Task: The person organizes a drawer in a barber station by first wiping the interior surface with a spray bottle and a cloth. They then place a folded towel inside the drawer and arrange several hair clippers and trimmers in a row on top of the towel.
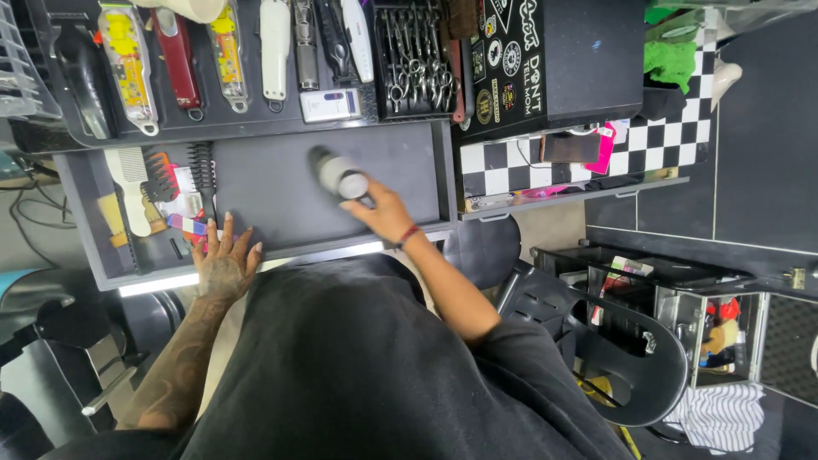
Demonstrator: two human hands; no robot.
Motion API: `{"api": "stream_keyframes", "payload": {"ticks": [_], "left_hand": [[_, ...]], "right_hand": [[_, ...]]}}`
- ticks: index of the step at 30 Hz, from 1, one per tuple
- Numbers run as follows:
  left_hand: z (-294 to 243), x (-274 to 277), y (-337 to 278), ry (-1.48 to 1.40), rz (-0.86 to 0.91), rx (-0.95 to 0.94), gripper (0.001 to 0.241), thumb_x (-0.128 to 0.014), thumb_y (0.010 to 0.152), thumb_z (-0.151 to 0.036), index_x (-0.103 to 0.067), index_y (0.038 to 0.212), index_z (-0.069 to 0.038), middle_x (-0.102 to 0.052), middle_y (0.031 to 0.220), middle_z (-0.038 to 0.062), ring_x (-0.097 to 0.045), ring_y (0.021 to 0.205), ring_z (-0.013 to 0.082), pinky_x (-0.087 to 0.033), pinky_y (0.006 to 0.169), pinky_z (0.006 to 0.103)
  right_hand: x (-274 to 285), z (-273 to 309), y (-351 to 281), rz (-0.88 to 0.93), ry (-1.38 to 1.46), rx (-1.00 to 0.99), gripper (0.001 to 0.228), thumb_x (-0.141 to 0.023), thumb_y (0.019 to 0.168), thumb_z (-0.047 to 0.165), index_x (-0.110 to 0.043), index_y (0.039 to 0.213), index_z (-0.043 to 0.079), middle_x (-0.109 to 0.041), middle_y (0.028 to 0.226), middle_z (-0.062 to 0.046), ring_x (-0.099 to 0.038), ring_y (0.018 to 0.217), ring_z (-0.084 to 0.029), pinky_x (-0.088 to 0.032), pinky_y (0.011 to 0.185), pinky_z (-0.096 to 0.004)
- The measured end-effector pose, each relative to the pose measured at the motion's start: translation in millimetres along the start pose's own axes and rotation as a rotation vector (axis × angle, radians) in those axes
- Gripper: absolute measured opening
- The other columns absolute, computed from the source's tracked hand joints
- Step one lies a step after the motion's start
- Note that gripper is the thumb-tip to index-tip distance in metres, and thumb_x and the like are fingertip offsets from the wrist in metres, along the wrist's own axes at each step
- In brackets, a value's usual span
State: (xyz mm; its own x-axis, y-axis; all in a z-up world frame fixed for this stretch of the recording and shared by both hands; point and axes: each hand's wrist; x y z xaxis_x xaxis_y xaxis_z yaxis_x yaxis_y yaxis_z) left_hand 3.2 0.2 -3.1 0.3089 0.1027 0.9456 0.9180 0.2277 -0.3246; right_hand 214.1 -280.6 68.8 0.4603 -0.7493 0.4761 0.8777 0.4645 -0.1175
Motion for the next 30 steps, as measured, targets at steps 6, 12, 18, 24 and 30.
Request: {"api": "stream_keyframes", "payload": {"ticks": [6,12,18,24,30], "left_hand": [[1.7,-5.6,1.7,0.049,0.050,0.016,0.055,-0.021,0.111,-0.063,-0.050,0.150,-0.037,-0.028,0.175,0.001,-0.017,0.163,0.0290,-0.020,0.123,0.0513],[3.3,-8.9,2.1,0.056,0.044,0.009,0.056,-0.020,0.111,-0.064,-0.051,0.150,-0.038,-0.029,0.175,0.000,-0.017,0.163,0.0285,-0.021,0.122,0.0507],[-0.5,-2.4,2.4,0.076,-0.003,0.020,0.054,-0.023,0.111,-0.062,-0.054,0.147,-0.038,-0.032,0.174,0.000,-0.022,0.162,0.0274,-0.024,0.122,0.0488],[-0.8,2.6,0.4,0.068,0.017,0.012,0.054,-0.021,0.111,-0.062,-0.052,0.149,-0.038,-0.031,0.174,0.000,-0.020,0.163,0.0273,-0.023,0.121,0.0495],[3.1,-5.9,0.0,0.032,-0.014,-0.008,0.054,-0.025,0.111,-0.060,-0.053,0.149,-0.035,-0.035,0.173,0.004,-0.023,0.163,0.0294,-0.024,0.121,0.0510]], "right_hand": [[80.5,-47.5,-24.9,-0.346,-0.052,-0.444,0.045,-0.085,0.086,0.043,-0.067,0.116,0.015,-0.076,0.092,-0.008,-0.077,0.074,-0.022,-0.065,0.067,-0.034],[105.6,-14.8,-64.3,-0.251,-0.157,-0.500,0.064,-0.082,0.085,0.050,-0.063,0.130,0.009,-0.072,0.110,-0.027,-0.067,0.109,-0.045,-0.059,0.090,-0.056],[121.1,-21.4,-128.8,-0.172,-0.158,-0.684,0.057,-0.086,0.079,0.054,-0.069,0.116,0.014,-0.075,0.105,-0.016,-0.069,0.111,-0.036,-0.059,0.092,-0.047],[93.1,-28.0,-80.8,-0.273,0.041,-0.456,0.054,-0.086,0.085,0.036,-0.067,0.126,0.006,-0.073,0.112,-0.026,-0.069,0.108,-0.041,-0.059,0.085,-0.050],[35.2,6.2,-6.5,-0.044,0.014,-0.181,0.069,-0.083,0.085,0.033,-0.058,0.139,-0.001,-0.064,0.131,-0.030,-0.060,0.124,-0.045,-0.052,0.105,-0.054]]}}
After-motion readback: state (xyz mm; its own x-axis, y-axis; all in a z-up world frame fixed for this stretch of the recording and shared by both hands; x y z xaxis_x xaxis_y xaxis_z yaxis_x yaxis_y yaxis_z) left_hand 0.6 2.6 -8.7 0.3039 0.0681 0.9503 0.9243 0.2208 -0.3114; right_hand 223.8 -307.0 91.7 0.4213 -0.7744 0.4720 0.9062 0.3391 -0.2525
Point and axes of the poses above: each hand's wrist, its own y-axis towards the middle knuckle, its own x-axis out of the back of the hand, z = x × y
